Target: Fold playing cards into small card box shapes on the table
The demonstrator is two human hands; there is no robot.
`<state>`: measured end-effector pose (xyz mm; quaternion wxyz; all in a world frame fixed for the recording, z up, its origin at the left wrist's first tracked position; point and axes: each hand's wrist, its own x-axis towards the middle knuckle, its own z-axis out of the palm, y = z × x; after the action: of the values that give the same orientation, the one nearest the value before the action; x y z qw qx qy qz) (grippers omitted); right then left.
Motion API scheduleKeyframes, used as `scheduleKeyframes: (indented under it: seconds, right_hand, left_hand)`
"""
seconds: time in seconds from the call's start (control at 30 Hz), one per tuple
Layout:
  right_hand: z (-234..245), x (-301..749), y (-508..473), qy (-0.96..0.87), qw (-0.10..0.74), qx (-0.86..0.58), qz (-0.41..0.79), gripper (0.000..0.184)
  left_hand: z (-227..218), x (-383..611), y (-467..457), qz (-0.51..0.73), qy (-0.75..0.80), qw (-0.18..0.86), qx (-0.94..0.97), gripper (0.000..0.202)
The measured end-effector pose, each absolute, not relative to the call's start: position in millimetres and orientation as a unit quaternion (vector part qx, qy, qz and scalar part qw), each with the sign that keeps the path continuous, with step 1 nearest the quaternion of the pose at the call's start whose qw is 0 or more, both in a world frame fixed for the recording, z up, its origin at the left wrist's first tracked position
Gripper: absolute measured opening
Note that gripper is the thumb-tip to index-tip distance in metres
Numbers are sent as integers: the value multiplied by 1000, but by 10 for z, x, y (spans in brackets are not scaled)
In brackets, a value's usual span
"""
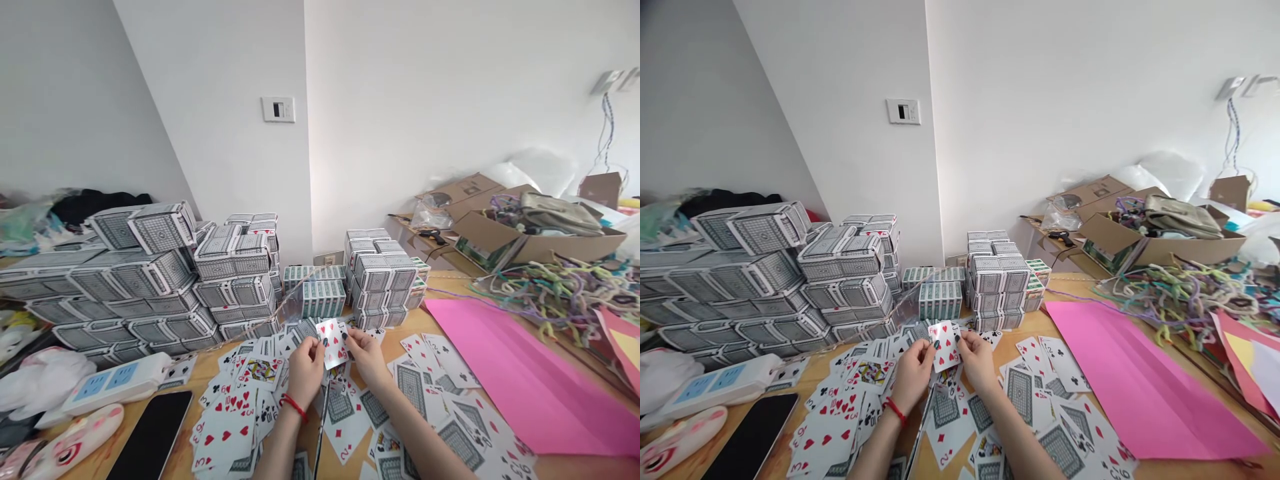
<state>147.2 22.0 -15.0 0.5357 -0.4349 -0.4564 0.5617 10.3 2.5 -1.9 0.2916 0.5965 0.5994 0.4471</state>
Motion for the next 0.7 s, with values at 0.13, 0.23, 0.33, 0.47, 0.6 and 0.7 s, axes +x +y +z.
scheduleKeyframes:
  seconds: [0.13, 0.23, 0.33, 0.47, 0.6, 0.7]
  right_hand:
    - [-143, 1452, 199, -491, 526, -450, 529, 24]
    - [-140, 1441, 195, -496, 523, -459, 519, 23]
    - [-144, 1433, 191, -499, 519, -461, 518, 20]
    - [-149, 1420, 167, -524, 513, -455, 505, 16]
    - [-154, 1400, 125, -552, 522, -498, 418, 14]
    - [-161, 1376, 100, -573, 510, -548, 334, 15]
  left_hand:
    - [-78, 111, 38, 453, 600, 250, 610, 18]
    - [-102, 102, 51, 464, 596, 248, 607, 17]
    - [-85, 80, 51, 471, 577, 265, 613, 18]
    - [-32, 61, 25, 465, 548, 270, 640, 19]
    - [-5, 74, -3, 443, 548, 251, 664, 18]
    - [-9, 96, -16, 433, 547, 232, 678, 17]
